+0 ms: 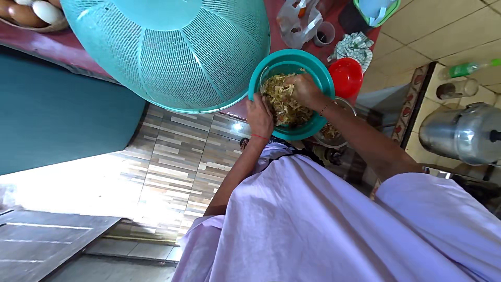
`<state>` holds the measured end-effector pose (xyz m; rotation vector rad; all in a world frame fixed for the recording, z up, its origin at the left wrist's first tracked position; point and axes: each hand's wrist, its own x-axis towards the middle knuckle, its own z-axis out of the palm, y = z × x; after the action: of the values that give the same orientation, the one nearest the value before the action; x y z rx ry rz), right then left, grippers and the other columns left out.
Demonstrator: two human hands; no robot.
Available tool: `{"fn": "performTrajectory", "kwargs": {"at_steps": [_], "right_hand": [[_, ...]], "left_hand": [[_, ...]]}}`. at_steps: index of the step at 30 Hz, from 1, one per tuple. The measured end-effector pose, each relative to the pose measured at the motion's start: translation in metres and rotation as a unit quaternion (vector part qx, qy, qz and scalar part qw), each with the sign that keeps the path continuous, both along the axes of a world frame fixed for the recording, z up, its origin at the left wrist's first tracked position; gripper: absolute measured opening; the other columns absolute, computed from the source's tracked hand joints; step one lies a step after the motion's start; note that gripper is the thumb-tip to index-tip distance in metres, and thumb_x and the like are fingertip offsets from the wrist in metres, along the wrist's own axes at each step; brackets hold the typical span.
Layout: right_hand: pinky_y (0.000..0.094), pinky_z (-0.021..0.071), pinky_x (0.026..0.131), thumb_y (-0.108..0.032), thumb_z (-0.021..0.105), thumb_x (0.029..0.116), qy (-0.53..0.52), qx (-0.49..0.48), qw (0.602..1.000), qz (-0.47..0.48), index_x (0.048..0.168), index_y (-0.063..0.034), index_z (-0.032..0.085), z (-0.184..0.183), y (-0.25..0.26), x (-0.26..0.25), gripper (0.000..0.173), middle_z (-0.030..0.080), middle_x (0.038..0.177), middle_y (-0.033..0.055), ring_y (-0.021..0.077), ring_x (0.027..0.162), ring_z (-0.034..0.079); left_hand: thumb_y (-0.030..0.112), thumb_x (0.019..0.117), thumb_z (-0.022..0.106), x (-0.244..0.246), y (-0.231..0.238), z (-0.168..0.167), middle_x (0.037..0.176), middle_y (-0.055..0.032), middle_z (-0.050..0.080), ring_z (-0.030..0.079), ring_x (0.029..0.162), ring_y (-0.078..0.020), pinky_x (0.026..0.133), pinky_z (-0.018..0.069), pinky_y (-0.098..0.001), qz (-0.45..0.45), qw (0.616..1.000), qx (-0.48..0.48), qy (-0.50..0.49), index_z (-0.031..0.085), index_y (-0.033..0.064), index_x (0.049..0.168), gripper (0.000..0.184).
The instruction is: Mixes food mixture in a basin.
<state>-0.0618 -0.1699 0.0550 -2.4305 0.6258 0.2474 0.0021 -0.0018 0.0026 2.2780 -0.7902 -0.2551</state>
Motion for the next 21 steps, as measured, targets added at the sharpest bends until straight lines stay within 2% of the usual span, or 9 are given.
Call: {"fn": "performTrajectory", "kwargs": {"at_steps": [3, 4, 6, 8, 10, 12, 16, 19, 21], "right_hand": [[0.0567, 0.0509, 0.099, -0.030, 0.072, 0.0969, 0.059, -0.010, 0.998, 0.017, 0.123, -0.0043, 0.072, 0.002, -0.004, 0.002, 0.037, 0.065, 0.122, 0.0239, 0.0403, 0.118, 0.062], [0.0565, 0.0497, 0.100, -0.031, 0.070, 0.0982, 0.066, -0.003, 0.998, 0.019, 0.126, -0.0056, 0.072, 0.004, -0.005, 0.002, 0.037, 0.061, 0.125, 0.0260, 0.0416, 0.121, 0.059], [0.0549, 0.0439, 0.108, -0.008, 0.062, 0.0969, 0.064, 0.029, 0.997, 0.030, 0.135, -0.0095, 0.069, 0.009, -0.009, 0.000, 0.038, 0.057, 0.133, 0.0302, 0.0444, 0.127, 0.054], [0.0539, 0.0416, 0.111, 0.009, 0.054, 0.0909, 0.054, 0.047, 0.996, 0.046, 0.139, -0.0122, 0.066, 0.013, -0.012, -0.002, 0.054, 0.060, 0.133, 0.0284, 0.0434, 0.127, 0.055], [0.0527, 0.0452, 0.110, 0.012, 0.056, 0.0895, 0.031, 0.036, 0.998, 0.040, 0.135, -0.0090, 0.068, 0.016, -0.012, -0.002, 0.051, 0.068, 0.129, 0.0215, 0.0385, 0.124, 0.063], [0.0536, 0.0485, 0.106, 0.010, 0.062, 0.0876, 0.005, 0.015, 1.000, 0.023, 0.127, -0.0051, 0.071, 0.015, -0.010, -0.002, 0.043, 0.072, 0.122, 0.0199, 0.0374, 0.118, 0.067], [0.0515, 0.0501, 0.103, 0.001, 0.070, 0.0883, 0.001, -0.005, 1.000, 0.025, 0.120, -0.0028, 0.074, 0.006, -0.007, 0.001, 0.032, 0.068, 0.118, 0.0250, 0.0398, 0.114, 0.065], [0.0515, 0.0450, 0.110, -0.022, 0.076, 0.0941, 0.069, 0.038, 0.996, 0.049, 0.135, -0.0114, 0.069, 0.009, -0.004, 0.001, 0.043, 0.058, 0.136, 0.0254, 0.0399, 0.127, 0.057], [0.0523, 0.0390, 0.116, -0.025, 0.074, 0.0962, 0.083, 0.070, 0.993, 0.051, 0.144, -0.0158, 0.062, 0.015, -0.004, -0.005, 0.050, 0.052, 0.149, 0.0230, 0.0389, 0.139, 0.049]], "left_hand": [[0.015, 0.1090, 0.041, 0.000, 0.000, 0.001, 0.099, -0.0267, 0.065, 0.065, 0.094, -0.0442, 0.081, 0.0536, -0.0516, 0.000, 1.000, 0.000, 0.002, 0.060, -0.0073, 0.121, 0.032], [0.015, 0.1090, 0.041, 0.000, 0.000, 0.001, 0.098, -0.0268, 0.065, 0.065, 0.094, -0.0443, 0.081, 0.0536, -0.0517, -0.001, 1.000, -0.001, 0.003, 0.060, -0.0077, 0.121, 0.032], [0.015, 0.1090, 0.041, 0.000, 0.000, 0.001, 0.099, -0.0272, 0.065, 0.065, 0.094, -0.0442, 0.082, 0.0536, -0.0512, -0.003, 1.000, -0.003, 0.004, 0.059, -0.0080, 0.121, 0.032], [0.015, 0.1090, 0.041, 0.000, 0.000, 0.000, 0.098, -0.0264, 0.065, 0.065, 0.094, -0.0437, 0.081, 0.0536, -0.0509, -0.002, 1.000, -0.003, 0.002, 0.060, -0.0073, 0.121, 0.032], [0.015, 0.1090, 0.041, 0.000, 0.000, 0.000, 0.098, -0.0263, 0.065, 0.065, 0.093, -0.0436, 0.079, 0.0539, -0.0507, -0.002, 1.000, -0.001, -0.001, 0.060, -0.0069, 0.121, 0.031], [0.015, 0.1090, 0.041, 0.000, 0.000, 0.001, 0.098, -0.0265, 0.065, 0.065, 0.093, -0.0439, 0.078, 0.0542, -0.0509, -0.001, 1.000, 0.001, 0.004, 0.060, -0.0067, 0.121, 0.031], [0.015, 0.1092, 0.041, 0.000, 0.000, 0.000, 0.098, -0.0263, 0.065, 0.065, 0.093, -0.0432, 0.079, 0.0539, -0.0499, 0.001, 1.000, -0.004, -0.003, 0.060, -0.0066, 0.121, 0.031], [0.015, 0.1091, 0.041, 0.000, 0.000, 0.000, 0.099, -0.0263, 0.065, 0.065, 0.094, -0.0432, 0.081, 0.0539, -0.0498, -0.001, 1.000, -0.009, -0.006, 0.059, -0.0073, 0.121, 0.031], [0.015, 0.1090, 0.041, 0.000, 0.000, 0.001, 0.099, -0.0261, 0.065, 0.065, 0.093, -0.0431, 0.079, 0.0544, -0.0499, 0.000, 1.000, -0.004, -0.002, 0.060, -0.0069, 0.121, 0.031]]}}
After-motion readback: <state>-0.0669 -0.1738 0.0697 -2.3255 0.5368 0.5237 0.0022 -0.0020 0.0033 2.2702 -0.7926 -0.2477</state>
